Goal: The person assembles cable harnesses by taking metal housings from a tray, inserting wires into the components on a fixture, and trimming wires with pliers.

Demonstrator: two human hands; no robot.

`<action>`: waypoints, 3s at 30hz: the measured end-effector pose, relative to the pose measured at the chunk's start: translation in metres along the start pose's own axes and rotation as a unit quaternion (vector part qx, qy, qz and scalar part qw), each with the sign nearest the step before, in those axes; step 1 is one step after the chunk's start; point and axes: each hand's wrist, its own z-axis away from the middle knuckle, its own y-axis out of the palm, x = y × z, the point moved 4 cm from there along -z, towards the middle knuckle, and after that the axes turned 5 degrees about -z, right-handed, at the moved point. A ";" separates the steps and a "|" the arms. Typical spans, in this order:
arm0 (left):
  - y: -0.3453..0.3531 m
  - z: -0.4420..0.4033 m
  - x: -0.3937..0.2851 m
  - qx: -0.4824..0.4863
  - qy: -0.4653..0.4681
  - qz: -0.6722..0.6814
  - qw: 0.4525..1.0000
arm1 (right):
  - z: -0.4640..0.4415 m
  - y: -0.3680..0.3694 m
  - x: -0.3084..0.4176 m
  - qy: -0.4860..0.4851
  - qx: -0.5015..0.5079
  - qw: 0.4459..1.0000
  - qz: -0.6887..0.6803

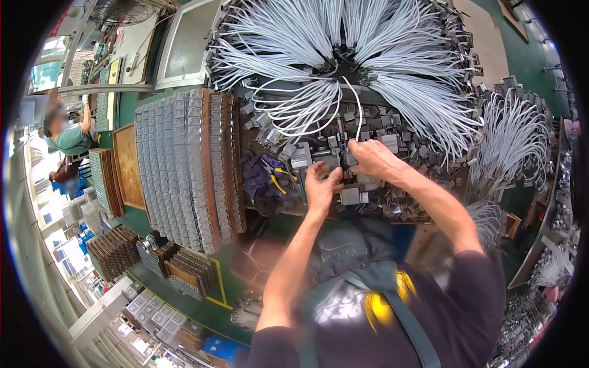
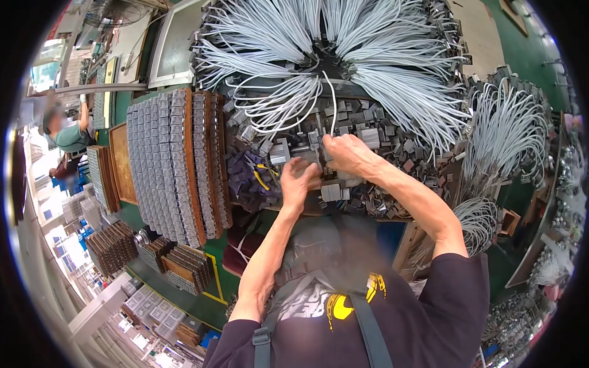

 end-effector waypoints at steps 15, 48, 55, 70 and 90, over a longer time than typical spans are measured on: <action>-0.020 0.008 0.010 0.003 -0.057 0.082 0.995 | -0.027 0.033 -0.007 -0.057 0.021 0.996 0.065; 0.055 -0.069 -0.066 0.178 0.039 -0.185 0.966 | -0.145 -0.038 -0.101 -0.097 -0.195 0.957 0.191; 0.008 -0.065 -0.145 0.078 0.137 -0.316 0.935 | -0.194 -0.026 -0.107 -0.167 -0.113 0.979 0.021; -0.045 -0.004 -0.118 -0.029 0.181 -0.306 0.934 | -0.191 -0.008 -0.068 -0.169 -0.064 0.982 -0.050; -0.049 0.176 -0.177 -0.294 0.465 -0.416 0.724 | 0.023 -0.146 0.087 -0.296 -0.410 0.835 -0.218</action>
